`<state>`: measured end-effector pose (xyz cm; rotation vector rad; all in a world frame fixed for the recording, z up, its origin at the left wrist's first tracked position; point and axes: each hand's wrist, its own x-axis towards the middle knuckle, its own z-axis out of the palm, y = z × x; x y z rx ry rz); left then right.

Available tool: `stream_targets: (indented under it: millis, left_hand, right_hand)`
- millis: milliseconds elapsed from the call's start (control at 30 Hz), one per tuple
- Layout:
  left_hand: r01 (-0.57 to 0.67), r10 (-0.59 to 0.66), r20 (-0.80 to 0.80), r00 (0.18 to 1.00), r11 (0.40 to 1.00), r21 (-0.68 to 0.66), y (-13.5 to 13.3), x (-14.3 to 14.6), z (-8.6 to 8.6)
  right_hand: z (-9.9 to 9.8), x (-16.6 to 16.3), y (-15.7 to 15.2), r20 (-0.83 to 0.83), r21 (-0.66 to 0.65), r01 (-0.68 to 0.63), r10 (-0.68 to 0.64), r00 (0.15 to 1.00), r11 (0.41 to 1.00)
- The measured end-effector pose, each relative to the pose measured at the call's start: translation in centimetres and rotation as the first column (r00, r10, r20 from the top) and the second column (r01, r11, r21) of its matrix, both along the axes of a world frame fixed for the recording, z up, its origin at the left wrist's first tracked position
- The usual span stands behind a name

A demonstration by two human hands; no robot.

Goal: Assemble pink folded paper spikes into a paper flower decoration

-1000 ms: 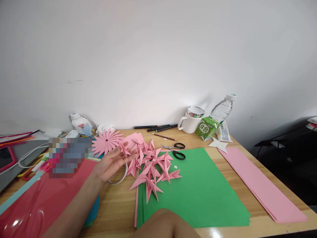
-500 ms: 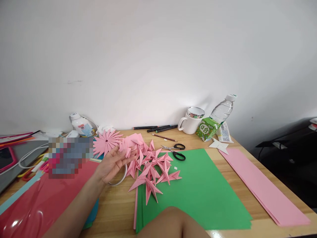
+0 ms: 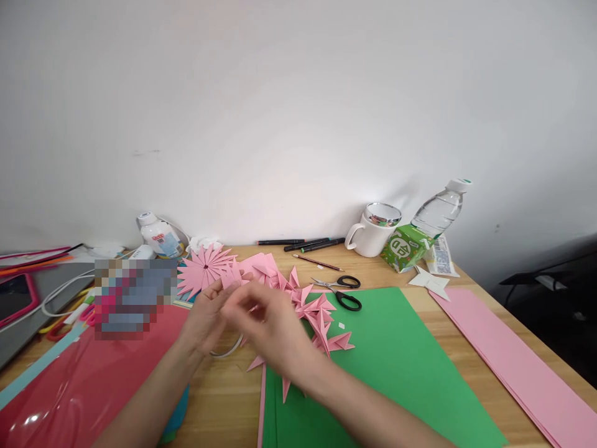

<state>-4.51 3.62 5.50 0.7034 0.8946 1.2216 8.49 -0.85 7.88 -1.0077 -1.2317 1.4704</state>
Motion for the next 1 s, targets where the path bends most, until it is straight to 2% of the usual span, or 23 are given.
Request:
stream_targets:
  millis: [33,67,100,200,267,467,567,767,900,1000]
  left_hand:
    - [0.000,0.000,0.004,1.000,1.000,0.017,0.0,0.1,0.1]
    - [0.004,-0.004,0.009,1.000,0.999,0.039,-0.1,0.2,0.1]
    - [0.013,-0.014,0.012,1.000,0.999,0.053,-0.1,0.3,0.2]
    - [0.050,-0.052,0.023,0.998,0.997,0.063,-0.3,0.7,0.2]
    - [0.062,-0.063,0.010,0.998,0.997,0.046,-0.4,0.9,0.2]
    - [0.102,-0.099,-0.048,0.994,0.992,0.075,-0.5,0.9,-0.4]
    - [0.082,-0.076,-0.102,0.992,0.995,0.063,-0.5,1.0,-0.7]
    - [0.052,-0.051,-0.045,0.998,0.999,0.012,-0.7,1.1,-0.3]
    - [0.045,-0.042,-0.087,0.995,0.999,0.029,-0.7,1.1,0.0]
    - [0.046,-0.044,-0.091,0.995,0.999,0.026,-0.7,1.2,-0.1]
  right_hand:
    - [-0.1,0.6,0.9,0.079,0.077,0.116,-0.122,0.989,0.990]
    - [-0.4,1.2,1.8,0.118,0.115,0.178,-0.192,0.974,0.977]
    - [-0.8,1.6,2.6,0.106,0.100,0.161,-0.172,0.979,0.982]
    - [-2.3,1.9,3.7,-0.068,-0.055,-0.022,0.018,0.998,0.998]
    - [-3.1,1.6,3.6,-0.168,-0.116,-0.080,0.060,0.984,0.990]
    - [-3.9,1.6,3.3,-0.242,-0.242,-0.048,-0.012,0.970,0.969]
    - [-4.2,1.9,3.5,-0.251,-0.254,-0.083,0.017,0.968,0.964]
    - [-4.5,2.0,3.4,-0.344,-0.310,-0.127,0.013,0.939,0.942]
    - [-4.5,2.0,3.3,-0.404,-0.347,-0.180,0.027,0.914,0.920]
    - [-4.4,2.0,3.2,-0.418,-0.349,-0.159,-0.002,0.908,0.923]
